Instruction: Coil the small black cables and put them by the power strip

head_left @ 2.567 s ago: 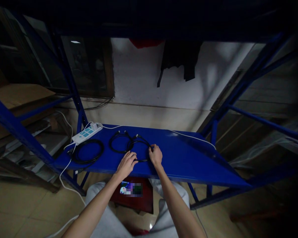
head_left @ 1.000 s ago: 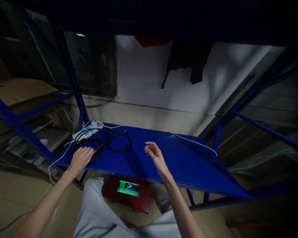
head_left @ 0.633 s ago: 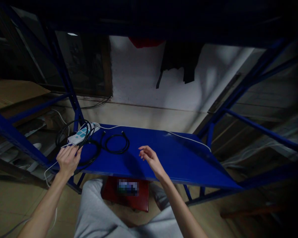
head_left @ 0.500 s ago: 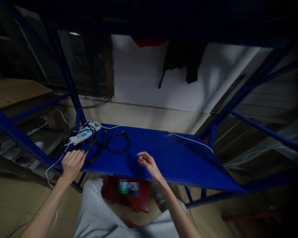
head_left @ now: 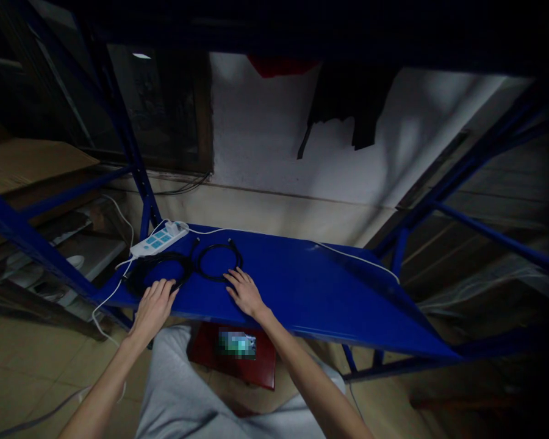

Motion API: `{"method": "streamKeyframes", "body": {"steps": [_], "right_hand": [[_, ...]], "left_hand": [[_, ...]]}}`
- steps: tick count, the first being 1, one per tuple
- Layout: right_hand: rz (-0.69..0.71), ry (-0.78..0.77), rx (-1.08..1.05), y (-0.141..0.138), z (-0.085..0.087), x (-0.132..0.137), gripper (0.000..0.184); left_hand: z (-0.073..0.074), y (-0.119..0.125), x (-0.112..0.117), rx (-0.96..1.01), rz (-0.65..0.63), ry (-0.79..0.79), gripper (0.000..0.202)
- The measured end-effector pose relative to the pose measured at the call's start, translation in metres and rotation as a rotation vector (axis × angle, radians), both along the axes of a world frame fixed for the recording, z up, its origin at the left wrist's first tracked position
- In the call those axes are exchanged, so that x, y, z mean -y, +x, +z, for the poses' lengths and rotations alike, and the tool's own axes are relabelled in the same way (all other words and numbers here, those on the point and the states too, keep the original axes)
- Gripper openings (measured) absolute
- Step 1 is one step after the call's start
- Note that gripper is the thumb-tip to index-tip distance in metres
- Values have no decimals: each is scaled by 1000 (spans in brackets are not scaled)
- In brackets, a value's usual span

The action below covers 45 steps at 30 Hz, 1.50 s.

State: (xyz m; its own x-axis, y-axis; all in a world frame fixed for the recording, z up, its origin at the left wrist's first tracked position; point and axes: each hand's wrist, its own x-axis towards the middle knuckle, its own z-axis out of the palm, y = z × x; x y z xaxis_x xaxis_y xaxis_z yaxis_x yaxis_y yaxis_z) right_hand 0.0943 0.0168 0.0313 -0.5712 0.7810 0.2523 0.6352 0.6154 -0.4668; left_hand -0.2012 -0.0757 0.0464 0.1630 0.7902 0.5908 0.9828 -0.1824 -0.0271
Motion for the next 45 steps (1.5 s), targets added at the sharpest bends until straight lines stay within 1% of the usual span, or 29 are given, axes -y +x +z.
{"method": "streamKeyframes", "body": {"steps": [2, 4, 6, 7, 9, 10, 12, 14, 16, 18, 20, 22, 23, 25, 27, 29, 31, 32, 35, 39, 42, 45], "right_hand": [[-35, 31, 16, 3, -3, -3, 43], [-100, 64, 17, 12, -3, -2, 36], [-170, 94, 13, 27, -2, 0, 27], [-198, 107, 11, 35, -1, 1, 23], [-246, 139, 9, 51, -1, 7, 16], [-271, 154, 11, 58, -2, 11, 14], [-316, 175, 17, 71, -6, 21, 11], [-336, 185, 4, 84, -9, 34, 12], [-342, 188, -41, 99, -11, 44, 20], [-396, 190, -105, 119, -12, 49, 28], [-532, 186, -150, 143, -11, 44, 32], [-697, 181, -137, 168, -10, 31, 35], [-743, 173, -95, 180, -10, 22, 37], [-800, 168, -9, 200, -11, 4, 41], [-835, 166, 56, 214, -12, -12, 42], [-839, 158, 94, 224, -15, -23, 31], [-836, 150, 103, 228, -18, -29, 16], [-840, 148, 96, 229, -20, -30, 13], [-851, 120, 55, 228, -24, -32, 17], [-866, 88, 57, 226, -28, -32, 19], [-883, 106, 86, 226, -30, -31, 22], [-871, 100, 76, 224, -30, -27, 20]], "left_hand": [[0, -6, -1, 24, -16, -38, 30], [2, -11, 0, 41, -31, -69, 31], [8, -6, 2, 75, -30, -71, 36], [13, 1, 3, 102, -33, -64, 40], [24, 28, 4, 174, -75, -65, 50], [28, 45, 4, 202, -140, -92, 54], [33, 83, 1, 240, -327, -174, 59], [29, 119, -5, 288, -451, -251, 62], [16, 147, -16, 322, -534, -321, 61], [-1, 165, -28, 312, -596, -363, 60], [-18, 177, -39, 283, -621, -379, 56], [-30, 182, -49, 280, -584, -365, 45], [-33, 184, -53, 291, -550, -352, 37], [-37, 184, -59, 317, -474, -314, 21], [-37, 183, -63, 321, -433, -273, 11], [-35, 181, -67, 314, -456, -252, 6], [-32, 182, -68, 323, -507, -270, 6], [-31, 182, -68, 337, -522, -291, 8], [-26, 185, -63, 368, -533, -367, 14], [-19, 188, -54, 322, -578, -449, 20], [-17, 188, -49, 314, -566, -471, 26], [-20, 187, -48, 302, -545, -453, 31]]}}
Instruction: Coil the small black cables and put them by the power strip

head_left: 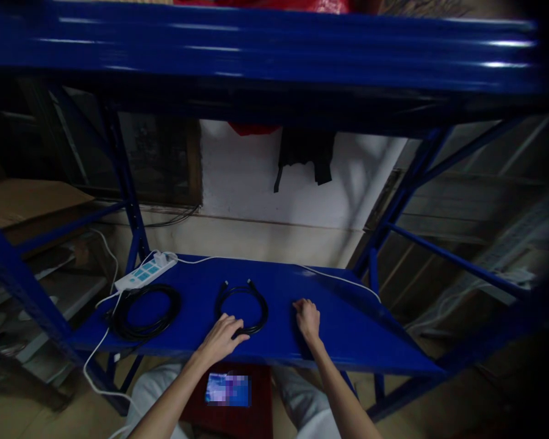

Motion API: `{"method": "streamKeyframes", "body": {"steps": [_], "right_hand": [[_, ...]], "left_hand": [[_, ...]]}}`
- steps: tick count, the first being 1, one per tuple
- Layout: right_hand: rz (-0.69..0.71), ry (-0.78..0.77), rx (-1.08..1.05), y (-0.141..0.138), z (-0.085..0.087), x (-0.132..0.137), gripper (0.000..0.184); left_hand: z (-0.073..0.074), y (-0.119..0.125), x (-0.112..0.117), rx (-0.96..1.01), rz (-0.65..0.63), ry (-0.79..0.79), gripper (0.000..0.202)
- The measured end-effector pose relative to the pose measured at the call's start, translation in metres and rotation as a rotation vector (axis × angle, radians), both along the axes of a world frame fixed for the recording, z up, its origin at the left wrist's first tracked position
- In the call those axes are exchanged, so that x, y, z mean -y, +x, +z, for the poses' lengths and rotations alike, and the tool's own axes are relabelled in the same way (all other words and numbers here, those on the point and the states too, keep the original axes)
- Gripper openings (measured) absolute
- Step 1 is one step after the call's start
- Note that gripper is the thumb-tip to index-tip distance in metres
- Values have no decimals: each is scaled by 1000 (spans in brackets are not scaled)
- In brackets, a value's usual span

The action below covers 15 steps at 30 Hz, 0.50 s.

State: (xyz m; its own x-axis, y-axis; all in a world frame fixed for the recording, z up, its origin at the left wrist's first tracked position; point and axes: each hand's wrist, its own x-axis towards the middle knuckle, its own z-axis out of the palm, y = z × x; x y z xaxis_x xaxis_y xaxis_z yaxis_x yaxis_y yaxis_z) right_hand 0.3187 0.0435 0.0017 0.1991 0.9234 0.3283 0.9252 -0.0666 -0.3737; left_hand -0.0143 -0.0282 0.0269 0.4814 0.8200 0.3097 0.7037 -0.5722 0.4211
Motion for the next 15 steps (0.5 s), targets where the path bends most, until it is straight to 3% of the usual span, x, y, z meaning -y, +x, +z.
{"method": "streamKeyframes", "body": {"steps": [4, 8, 11, 15], "right_hand": [[106, -12, -161, -9, 5, 14, 16], [290, -4, -288, -36, 20, 32, 22], [405, -49, -239, -70, 43, 45, 25], [503, -198, -16, -121, 71, 58, 17]], "left_hand": [[-1, -1, 2, -15, -71, 85, 32], [1, -2, 5, -14, -74, 155, 34], [-1, -3, 5, -43, -79, 206, 35], [-3, -5, 6, -110, -120, 267, 33]]}}
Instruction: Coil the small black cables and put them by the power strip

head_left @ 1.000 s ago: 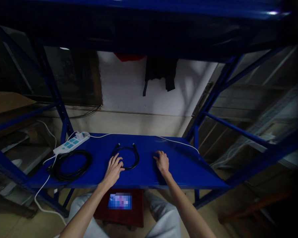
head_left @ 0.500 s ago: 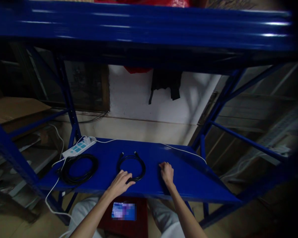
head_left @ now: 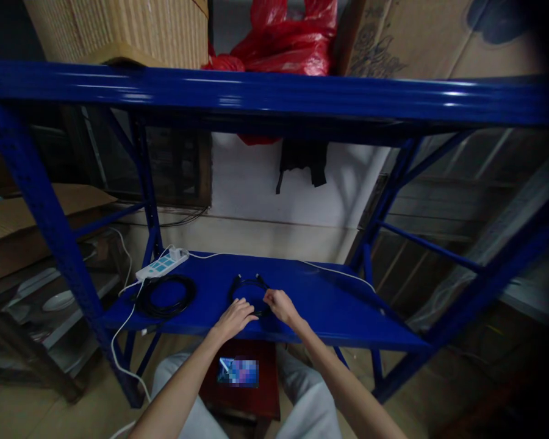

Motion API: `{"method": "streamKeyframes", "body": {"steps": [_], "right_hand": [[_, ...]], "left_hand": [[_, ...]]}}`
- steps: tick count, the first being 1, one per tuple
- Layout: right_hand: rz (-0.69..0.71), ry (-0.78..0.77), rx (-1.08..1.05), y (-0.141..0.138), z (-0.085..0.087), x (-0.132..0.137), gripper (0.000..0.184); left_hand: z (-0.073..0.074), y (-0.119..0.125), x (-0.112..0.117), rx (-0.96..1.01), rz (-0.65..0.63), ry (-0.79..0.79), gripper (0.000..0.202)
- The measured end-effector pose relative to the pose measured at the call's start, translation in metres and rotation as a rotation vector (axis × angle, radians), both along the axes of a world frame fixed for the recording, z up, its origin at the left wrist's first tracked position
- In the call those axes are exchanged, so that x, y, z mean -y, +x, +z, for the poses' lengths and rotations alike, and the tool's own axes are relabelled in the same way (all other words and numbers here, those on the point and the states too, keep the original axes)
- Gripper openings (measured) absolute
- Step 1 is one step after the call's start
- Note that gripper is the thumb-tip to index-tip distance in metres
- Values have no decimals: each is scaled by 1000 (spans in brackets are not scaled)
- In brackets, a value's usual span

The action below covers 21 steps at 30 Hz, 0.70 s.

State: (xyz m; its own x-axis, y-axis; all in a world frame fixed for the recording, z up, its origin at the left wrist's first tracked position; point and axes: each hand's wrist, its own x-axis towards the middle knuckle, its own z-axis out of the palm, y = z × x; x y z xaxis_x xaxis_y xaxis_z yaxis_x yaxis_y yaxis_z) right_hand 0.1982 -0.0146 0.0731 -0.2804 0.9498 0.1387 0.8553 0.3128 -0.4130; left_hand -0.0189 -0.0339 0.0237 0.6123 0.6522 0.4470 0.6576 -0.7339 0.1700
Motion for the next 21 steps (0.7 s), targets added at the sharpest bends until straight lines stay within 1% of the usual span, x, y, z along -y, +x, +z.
{"method": "streamKeyframes", "body": {"steps": [1, 3, 5, 9, 12, 14, 16, 21], "right_hand": [[20, -27, 82, -10, 5, 2, 17], [57, -93, 218, -25, 13, 3, 21], [94, -197, 280, -32, 19, -1, 25], [187, -348, 256, -29, 25, -20, 25], [288, -408, 125, -21, 21, -30, 25], [348, -392, 38, -18, 15, -31, 22], [364, -343, 25, -17, 8, -29, 20], [280, -118, 128, -23, -9, -18, 34]], "left_hand": [[1, -1, 1, -20, -5, 11, 33], [3, -2, 4, -54, -3, 33, 31], [6, -2, 7, -85, 14, 55, 28], [8, -4, 8, -97, 51, 50, 28], [6, -5, 6, -56, 84, 18, 26], [5, -5, 4, -21, 89, -9, 25], [4, -6, 2, 20, 98, -35, 24], [1, -7, -2, 72, 151, -55, 22]]}}
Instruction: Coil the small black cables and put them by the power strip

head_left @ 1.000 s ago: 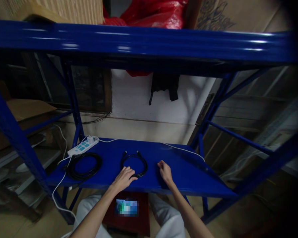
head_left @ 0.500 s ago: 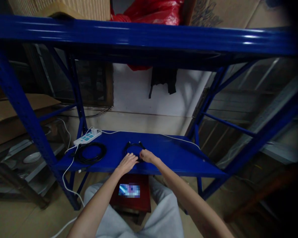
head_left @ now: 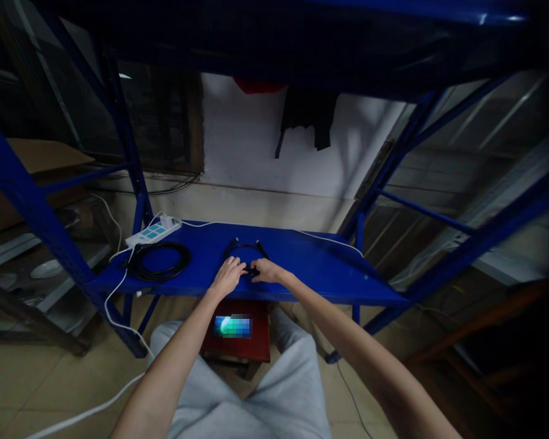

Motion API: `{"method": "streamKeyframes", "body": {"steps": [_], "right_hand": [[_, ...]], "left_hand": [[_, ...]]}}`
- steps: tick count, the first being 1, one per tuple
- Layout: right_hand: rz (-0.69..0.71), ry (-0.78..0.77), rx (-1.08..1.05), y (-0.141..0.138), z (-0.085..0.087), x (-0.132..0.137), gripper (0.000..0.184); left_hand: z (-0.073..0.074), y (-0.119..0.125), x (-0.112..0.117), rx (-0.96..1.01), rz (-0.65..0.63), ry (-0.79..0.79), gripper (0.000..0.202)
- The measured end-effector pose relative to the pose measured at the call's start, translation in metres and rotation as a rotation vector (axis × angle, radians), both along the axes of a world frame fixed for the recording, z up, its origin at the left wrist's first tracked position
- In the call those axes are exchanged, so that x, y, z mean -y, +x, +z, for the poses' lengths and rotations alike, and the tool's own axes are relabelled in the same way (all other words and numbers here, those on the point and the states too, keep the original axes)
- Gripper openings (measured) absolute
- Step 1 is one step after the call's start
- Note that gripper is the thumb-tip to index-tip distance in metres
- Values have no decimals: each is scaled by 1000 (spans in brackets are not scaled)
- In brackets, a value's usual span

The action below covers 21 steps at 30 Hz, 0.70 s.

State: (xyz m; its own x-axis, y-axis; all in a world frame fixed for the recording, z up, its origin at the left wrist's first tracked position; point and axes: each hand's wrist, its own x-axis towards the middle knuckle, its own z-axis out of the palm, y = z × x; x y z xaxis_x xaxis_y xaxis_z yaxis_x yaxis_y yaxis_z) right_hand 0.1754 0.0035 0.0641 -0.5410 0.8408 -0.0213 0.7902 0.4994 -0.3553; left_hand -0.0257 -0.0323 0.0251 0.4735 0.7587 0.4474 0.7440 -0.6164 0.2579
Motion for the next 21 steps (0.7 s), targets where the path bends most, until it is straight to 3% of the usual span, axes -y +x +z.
{"method": "streamKeyframes", "body": {"steps": [5, 13, 17, 21], "right_hand": [[-77, 126, -6, -6, -15, 10, 29], [-10, 441, 70, -10, -22, 22, 14], [-2, 449, 51, -12, -24, 26, 13], [-115, 414, -161, -9, -34, 31, 19]], "left_hand": [[-5, -1, -3, -17, 27, -6, 19], [-11, -2, -8, 39, 22, -40, 17], [-13, -2, -9, 33, 22, -34, 17], [-11, 1, -7, 27, 23, -28, 17]]}}
